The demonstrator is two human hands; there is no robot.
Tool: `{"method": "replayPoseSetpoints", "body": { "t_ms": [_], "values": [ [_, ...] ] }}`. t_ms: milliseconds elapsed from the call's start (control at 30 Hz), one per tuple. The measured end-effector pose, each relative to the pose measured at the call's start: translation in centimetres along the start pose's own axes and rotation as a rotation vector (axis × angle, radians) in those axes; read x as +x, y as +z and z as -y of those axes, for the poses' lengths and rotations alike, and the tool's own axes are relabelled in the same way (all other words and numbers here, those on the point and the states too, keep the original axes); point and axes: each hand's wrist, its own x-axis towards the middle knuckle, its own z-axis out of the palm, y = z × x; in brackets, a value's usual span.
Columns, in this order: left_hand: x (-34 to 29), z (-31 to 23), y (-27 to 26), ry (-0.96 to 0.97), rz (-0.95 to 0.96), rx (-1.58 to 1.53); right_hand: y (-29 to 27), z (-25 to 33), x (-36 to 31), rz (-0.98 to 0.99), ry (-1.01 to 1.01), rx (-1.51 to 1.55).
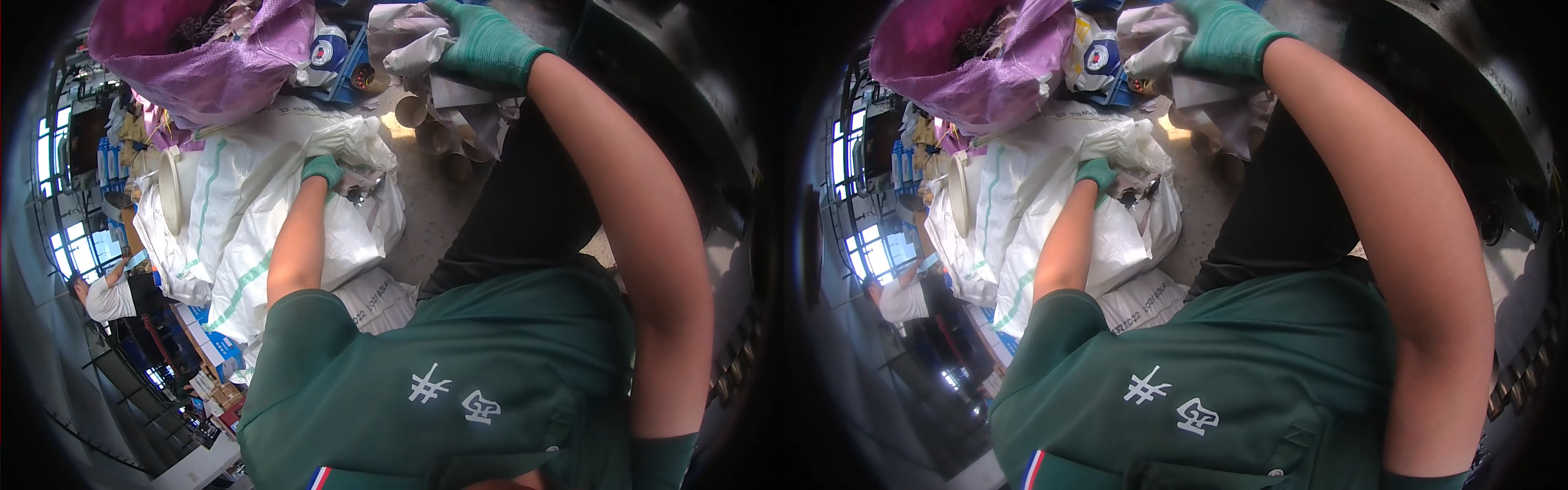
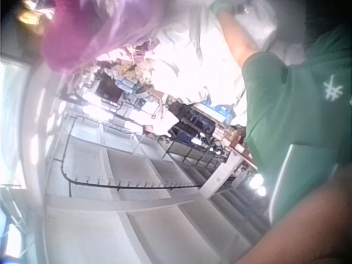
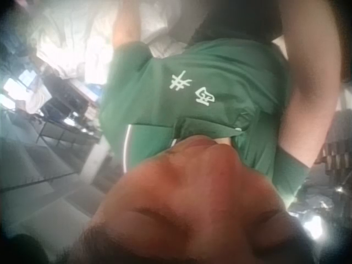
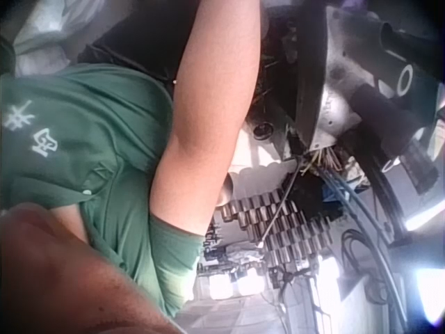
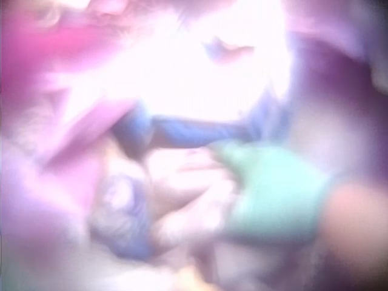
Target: The person uses a screwdriver to adjust a small part, places it into a press machine, and then operates the lever to press a metal cylinder. They also handle and wrap small metal components.
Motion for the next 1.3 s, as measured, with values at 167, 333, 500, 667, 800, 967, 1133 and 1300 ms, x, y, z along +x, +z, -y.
{"method": "replayPoseSetpoints", "body": {
  "t_ms": [167, 333, 500, 667, 800, 967, 1133, 1300],
  "values": [
    [0.6, 1.0, 2.7, -0.026, 0.005, -0.34, 0.6, 0.3, 0.0, 0.015, -0.015, 0.025],
    [-0.8, -0.4, 2.2, -0.008, 0.026, -0.104, 0.3, -0.1, -0.2, 0.003, -0.004, 0.018],
    [-1.4, 1.2, 3.6, -0.042, -0.045, -0.214, 0.0, 0.1, -0.1, 0.002, -0.008, 0.043],
    [-0.2, 1.9, 4.3, -0.211, 0.331, -0.567, -0.2, -0.3, -0.3, 0.004, 0.007, 0.04],
    [0.5, 2.6, 5.2, -0.2, 0.298, -0.481, -0.6, -0.2, -0.4, 0.001, 0.007, 0.053],
    [1.2, -0.3, 4.2, -0.172, 0.375, -0.488, -0.6, -0.4, -0.5, 0.001, 0.009, 0.049],
    [-2.1, -3.8, 4.1, -0.185, 0.383, -0.767, -0.3, -0.3, -0.1, 0.005, -0.002, 0.064],
    [-7.0, -8.0, 1.7, 0.343, 0.016, -0.211, -0.2, -0.5, 0.2, 0.009, 0.003, 0.069]
  ]
}}
